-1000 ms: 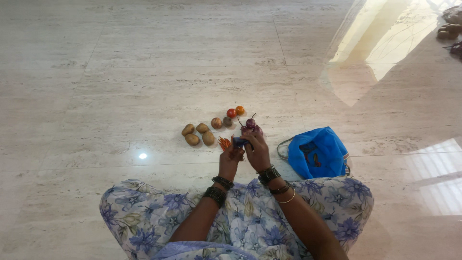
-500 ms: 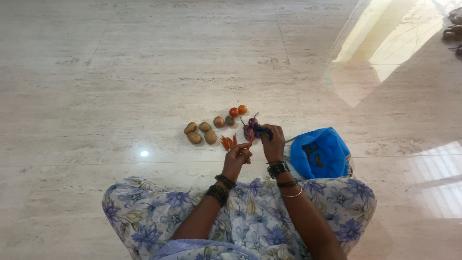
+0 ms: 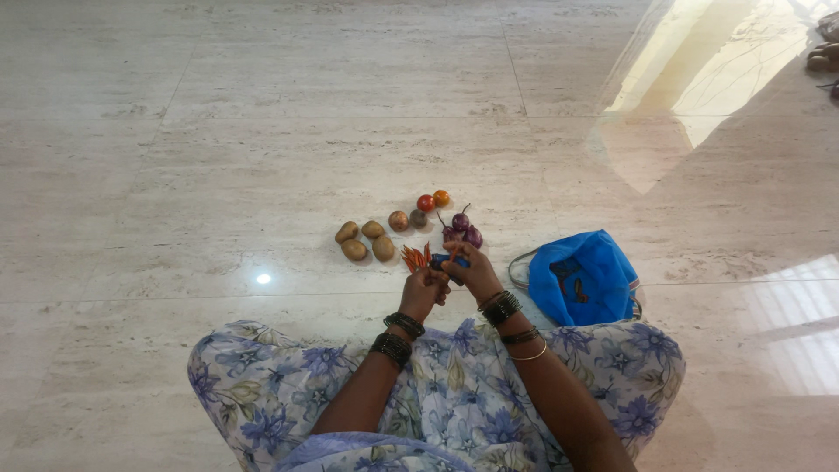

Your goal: The person sits on the floor and peels carrots using a small knife. The peeled carrots are placed on the floor, and the peels are discarded into a blue bag.

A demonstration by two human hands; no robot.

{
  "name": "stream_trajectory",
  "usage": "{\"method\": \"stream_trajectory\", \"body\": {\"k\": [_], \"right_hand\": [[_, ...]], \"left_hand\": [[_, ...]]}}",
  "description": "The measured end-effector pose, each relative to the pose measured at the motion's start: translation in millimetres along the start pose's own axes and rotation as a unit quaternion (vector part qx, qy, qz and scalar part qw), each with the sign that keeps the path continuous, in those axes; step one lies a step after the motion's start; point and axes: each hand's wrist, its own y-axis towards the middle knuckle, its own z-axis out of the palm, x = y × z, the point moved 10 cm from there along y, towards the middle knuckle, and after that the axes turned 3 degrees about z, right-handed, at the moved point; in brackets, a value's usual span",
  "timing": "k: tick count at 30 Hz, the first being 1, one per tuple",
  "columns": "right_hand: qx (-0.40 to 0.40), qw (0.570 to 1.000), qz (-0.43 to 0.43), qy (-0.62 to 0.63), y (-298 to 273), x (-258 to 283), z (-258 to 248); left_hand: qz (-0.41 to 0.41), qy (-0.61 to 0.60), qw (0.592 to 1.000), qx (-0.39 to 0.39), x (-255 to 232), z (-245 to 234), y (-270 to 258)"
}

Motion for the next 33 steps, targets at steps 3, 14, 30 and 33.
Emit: {"method": "stream_trajectory", "body": {"k": [3,14,30,33], "right_hand": [[-0.032,0.998,-0.021,0.053,4,-1,-15],[0.006,0.998,-0.002,-0.070,2,-1,4],[-0.028,0.978,0.055,-0.201,28,-86,-21],[-0.006,0.971,0.067,-0.228,49,-118,-34]], "left_hand": [[0.004,0.029,0.999,0.015,0,7,-2],[0.004,-0.022,1.000,0.010,17,-2,9],[-0.014,-0.008,0.999,-0.042,86,-24,41],[-0.021,0.056,0.996,-0.065,93,-32,43]]}}
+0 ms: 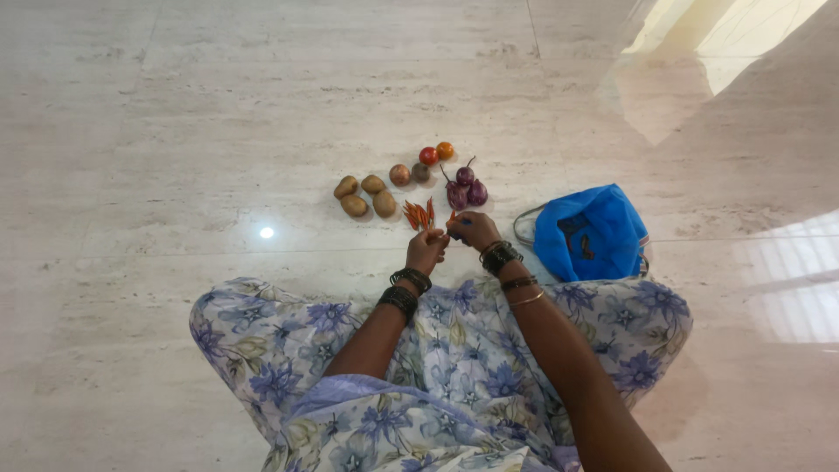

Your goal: The person sits on the floor and peels carrots using a small knife. The peeled carrots are placed on the floor, and the peels are discarded into a blue bag.

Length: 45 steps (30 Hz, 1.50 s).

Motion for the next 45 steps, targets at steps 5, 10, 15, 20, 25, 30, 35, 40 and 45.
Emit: {"method": "stream_trajectory", "body": {"k": [5,10,15,20,25,30,35,40,45], "right_hand": [[0.058,0.965,0.147,-0.209,34,-71,12],[0.010,0.977,0.056,-0.204,63,-55,25],[-0.080,0.997,0.009,-0.021,70,-35,5],[-0.058,0.997,-0.014,0.040,69,-2,-71],[-0.064,0.971,0.045,-0.227,48,-8,-212],[-0.004,0.844,0.145,-0.516,7,-91,-291],[0.005,0.846,0.386,-0.369,-43,-188,-275],[-0.142,0.857,0.373,-0.325,-49,-190,-264],[-0.174,0.838,0.408,-0.318,-71,-199,-269]], "left_hand": [[0.009,0.015,0.995,-0.096,-12,-23,0],[0.013,0.010,0.990,-0.140,-19,-42,-4],[0.015,-0.016,0.987,-0.158,-16,-62,-3],[0.031,-0.026,0.990,-0.138,-22,-58,-4],[0.029,-0.023,0.994,-0.104,-40,-49,-17],[0.044,-0.070,0.995,-0.063,-72,-30,-44],[0.055,-0.092,0.994,-0.029,-106,6,-74],[0.085,-0.010,0.996,-0.030,-128,30,-98],[0.078,-0.002,0.997,-0.030,-131,38,-104]]}}
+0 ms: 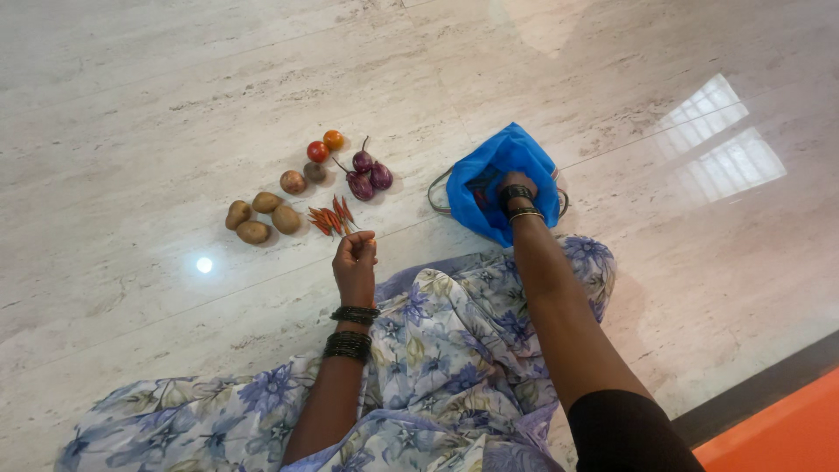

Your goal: The person sits on the floor and peels carrots using a small knife. The peeled carrots are placed on the floor, and the peels are discarded into a blue bag.

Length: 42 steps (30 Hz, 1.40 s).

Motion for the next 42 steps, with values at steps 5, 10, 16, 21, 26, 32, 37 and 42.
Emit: {"method": "stream_trajectory", "body": {"k": [5,10,16,21,26,32,37,42], "right_hand": [[-0.327,0.908,-0.262,0.018,-50,56,-49],[-0.044,0.996,-0.076,0.035,-5,39,-2],[-0.128,0.973,-0.189,0.037,-20,89,-7],[-0.156,0.962,-0.225,0.021,-39,102,-23],[-0.109,0.984,-0.132,-0.057,-29,76,-38],[-0.127,0.985,-0.090,-0.076,-29,73,-112],[-0.144,0.926,-0.348,0.032,-146,161,-149],[-0.095,0.754,-0.636,0.135,-342,236,-120]], "left_hand": [[0.017,0.018,1.000,0.013,-11,11,-3],[0.018,0.022,1.000,0.010,-16,4,-7],[0.034,0.039,0.999,0.011,-19,1,-12],[0.065,0.046,0.997,0.014,-24,8,-13],[0.079,0.044,0.996,0.014,-32,11,-13],[0.095,0.059,0.994,0.017,-49,9,-22],[0.111,0.040,0.993,0.002,-51,3,-28],[-0.006,-0.141,0.990,0.005,5,-12,0]]}}
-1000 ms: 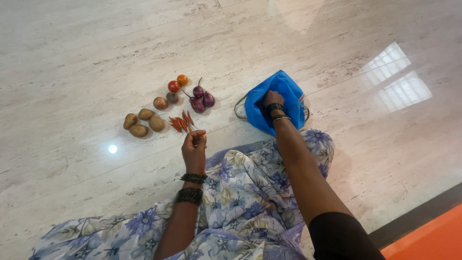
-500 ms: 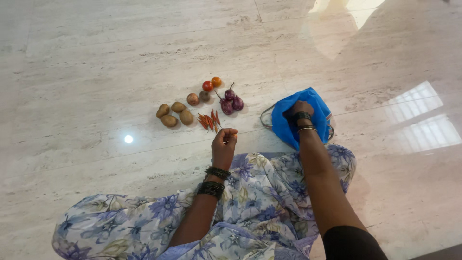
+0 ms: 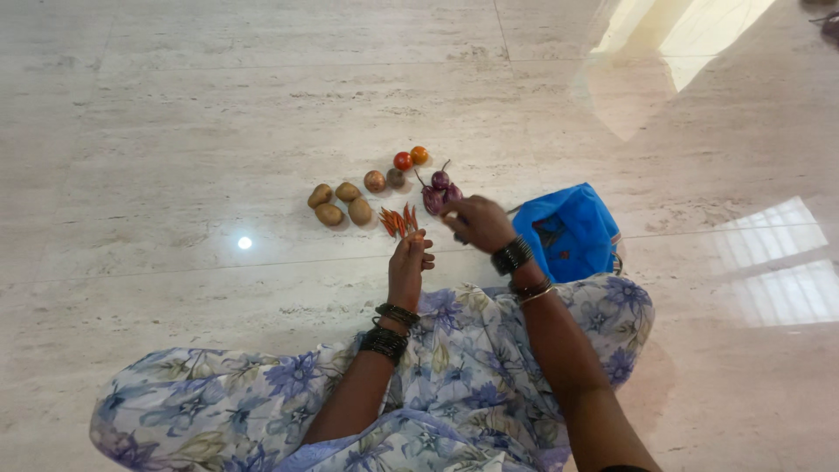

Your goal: The person sits on the floor and peels carrots using a small knife. The peeled carrots are placed on the floor, and the peels are discarded into a blue bag.

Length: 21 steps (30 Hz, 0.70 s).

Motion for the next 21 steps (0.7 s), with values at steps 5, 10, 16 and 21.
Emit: {"method": "stream_trajectory", "body": {"k": [5,10,16,21], "right_hand": [[-0.031,0.999,0.024,-0.026,-11,66,24],[0.005,1.000,0.005,0.016,-14,65,37],[0.036,0.969,0.111,0.217,-7,12,50],[-0.083,0.865,0.243,0.432,-12,-42,51]], "left_hand": [[0.027,-0.199,0.976,0.082,24,-3,14],[-0.034,-0.165,0.983,0.068,33,-13,21],[-0.043,-0.195,0.980,0.008,34,-25,30],[0.005,-0.129,0.991,-0.045,46,-51,52]]}}
